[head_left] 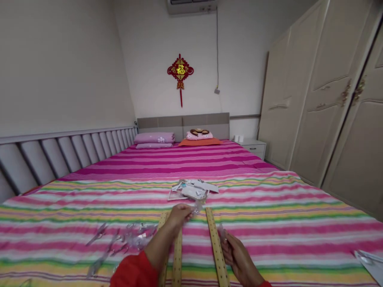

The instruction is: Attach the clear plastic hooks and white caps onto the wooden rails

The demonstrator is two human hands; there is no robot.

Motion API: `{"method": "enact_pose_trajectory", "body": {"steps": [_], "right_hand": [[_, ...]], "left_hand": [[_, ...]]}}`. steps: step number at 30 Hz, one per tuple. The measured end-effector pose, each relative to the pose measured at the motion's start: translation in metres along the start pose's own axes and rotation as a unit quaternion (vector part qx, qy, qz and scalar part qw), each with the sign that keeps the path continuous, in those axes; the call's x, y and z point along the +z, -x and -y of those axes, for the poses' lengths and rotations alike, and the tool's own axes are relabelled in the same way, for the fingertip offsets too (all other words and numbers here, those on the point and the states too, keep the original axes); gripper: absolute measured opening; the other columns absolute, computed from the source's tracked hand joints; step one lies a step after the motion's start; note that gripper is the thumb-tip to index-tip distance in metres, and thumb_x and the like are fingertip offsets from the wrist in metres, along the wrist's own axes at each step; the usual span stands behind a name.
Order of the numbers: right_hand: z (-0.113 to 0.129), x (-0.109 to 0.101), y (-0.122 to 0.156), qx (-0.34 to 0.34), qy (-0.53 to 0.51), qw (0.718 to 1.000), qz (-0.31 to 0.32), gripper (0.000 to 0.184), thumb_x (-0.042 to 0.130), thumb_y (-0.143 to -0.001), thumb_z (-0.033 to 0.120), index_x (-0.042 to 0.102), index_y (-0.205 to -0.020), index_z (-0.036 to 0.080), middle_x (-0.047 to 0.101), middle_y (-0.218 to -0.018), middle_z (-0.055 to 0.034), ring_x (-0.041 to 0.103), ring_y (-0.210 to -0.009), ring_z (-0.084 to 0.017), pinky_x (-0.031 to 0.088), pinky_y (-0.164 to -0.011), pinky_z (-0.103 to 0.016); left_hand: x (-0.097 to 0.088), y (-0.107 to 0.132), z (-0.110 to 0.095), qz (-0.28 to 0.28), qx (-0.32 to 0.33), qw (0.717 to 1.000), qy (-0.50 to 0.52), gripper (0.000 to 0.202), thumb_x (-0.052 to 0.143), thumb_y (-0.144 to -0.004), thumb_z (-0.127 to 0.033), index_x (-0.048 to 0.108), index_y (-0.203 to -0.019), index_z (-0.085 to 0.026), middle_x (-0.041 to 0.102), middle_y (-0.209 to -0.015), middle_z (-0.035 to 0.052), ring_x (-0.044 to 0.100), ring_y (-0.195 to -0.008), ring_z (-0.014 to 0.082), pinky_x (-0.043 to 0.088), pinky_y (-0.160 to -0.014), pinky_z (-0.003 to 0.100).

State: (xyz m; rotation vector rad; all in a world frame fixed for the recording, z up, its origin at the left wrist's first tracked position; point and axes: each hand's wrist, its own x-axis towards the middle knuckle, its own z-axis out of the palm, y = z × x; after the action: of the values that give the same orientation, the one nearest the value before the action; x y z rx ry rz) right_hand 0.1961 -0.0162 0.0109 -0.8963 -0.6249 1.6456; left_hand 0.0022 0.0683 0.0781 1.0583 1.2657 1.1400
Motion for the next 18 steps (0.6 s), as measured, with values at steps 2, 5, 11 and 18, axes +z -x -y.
{"method": "enact_pose_trajectory", "body": {"steps": [2,5,11,18], "right_hand": [[0.0,0.001,0.001,-0.024,0.03,0.999,-0.01,0.049,0.067,-0.063,0.06,0.04,-0.055,0.021,0.027,-0.041,0.0116,0.016,-0.036,-0.003,0.01,-0.037,-0.018],[0.002,0.007,-0.001,-0.08,0.12,0.989,-0.04,0.048,0.064,-0.064,0.063,0.042,-0.053,0.022,0.026,-0.04,0.0105,0.02,-0.036,-0.005,0.015,-0.038,-0.021],[0.007,0.07,-0.014,-0.196,0.289,0.937,0.019,0.031,0.064,-0.068,0.04,0.05,-0.05,0.019,0.045,-0.047,0.0052,0.038,-0.047,-0.01,0.028,-0.046,-0.023],[-0.036,0.176,-0.057,-0.054,0.323,0.939,0.104,0.024,0.053,-0.07,0.024,0.047,-0.048,0.02,0.045,-0.038,0.0072,0.033,-0.029,-0.006,0.021,-0.033,-0.02]], "left_hand": [[-0.042,-0.004,-0.014,-0.045,0.024,0.997,-0.054,0.017,0.072,-0.057,-0.028,0.063,-0.062,-0.014,0.057,-0.046,-0.0036,0.048,-0.043,0.0078,0.037,-0.047,0.019],[-0.107,-0.01,-0.028,-0.116,0.054,0.983,-0.134,0.014,0.067,-0.06,-0.028,0.06,-0.06,-0.016,0.052,-0.041,-0.0063,0.046,-0.041,0.0087,0.035,-0.045,0.02],[-0.188,-0.011,-0.018,-0.217,0.097,0.932,-0.275,0.006,0.058,-0.065,-0.019,0.063,-0.066,-0.018,0.058,-0.049,-0.0048,0.056,-0.053,0.0128,0.039,-0.054,0.021],[-0.205,-0.006,0.007,-0.215,0.129,0.9,-0.357,0.01,0.059,-0.066,-0.021,0.068,-0.07,-0.019,0.071,-0.069,0.0024,0.064,-0.069,0.0195,0.044,-0.064,0.026]]}}
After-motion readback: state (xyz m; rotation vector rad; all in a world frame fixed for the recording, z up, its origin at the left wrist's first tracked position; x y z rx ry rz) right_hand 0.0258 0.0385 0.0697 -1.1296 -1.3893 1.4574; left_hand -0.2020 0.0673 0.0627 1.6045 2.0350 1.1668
